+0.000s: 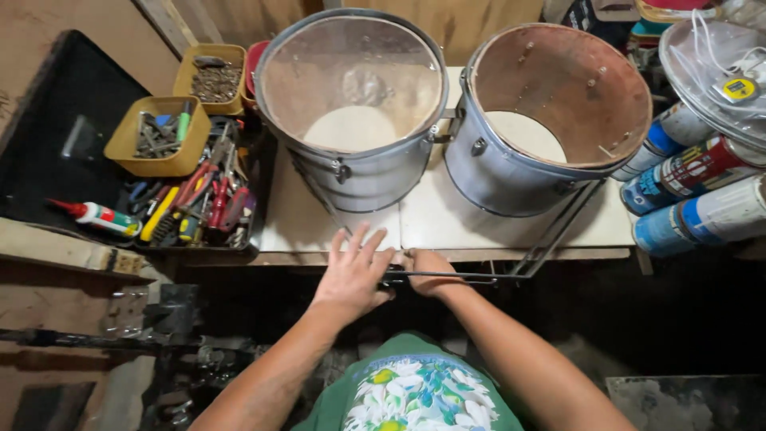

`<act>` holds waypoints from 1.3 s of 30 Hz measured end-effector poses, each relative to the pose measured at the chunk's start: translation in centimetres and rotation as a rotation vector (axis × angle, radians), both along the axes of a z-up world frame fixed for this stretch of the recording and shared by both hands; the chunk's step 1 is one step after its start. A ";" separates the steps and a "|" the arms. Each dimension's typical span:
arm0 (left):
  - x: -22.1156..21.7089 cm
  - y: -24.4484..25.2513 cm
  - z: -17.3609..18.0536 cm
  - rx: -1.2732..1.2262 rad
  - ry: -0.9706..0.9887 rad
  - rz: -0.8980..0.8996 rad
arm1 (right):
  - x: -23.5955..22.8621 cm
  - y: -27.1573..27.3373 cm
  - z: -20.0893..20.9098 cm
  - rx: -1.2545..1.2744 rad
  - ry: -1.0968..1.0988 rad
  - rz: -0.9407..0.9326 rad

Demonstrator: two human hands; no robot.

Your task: The person assembles a metal stand for two drums by connecting the legs and securing the frame. They then place the assembled stand on the floor and proceed to cut a circular plastic sheet on the table using a utility knife.

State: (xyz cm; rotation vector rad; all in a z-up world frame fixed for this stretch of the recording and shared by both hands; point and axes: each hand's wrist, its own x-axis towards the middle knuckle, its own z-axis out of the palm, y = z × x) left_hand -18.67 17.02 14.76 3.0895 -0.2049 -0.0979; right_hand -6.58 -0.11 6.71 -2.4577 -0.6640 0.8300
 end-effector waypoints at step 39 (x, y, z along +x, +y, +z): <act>0.5 0.1 -7.6 -0.119 -0.842 -0.084 | 1.2 2.0 -0.6 0.684 0.818 -0.525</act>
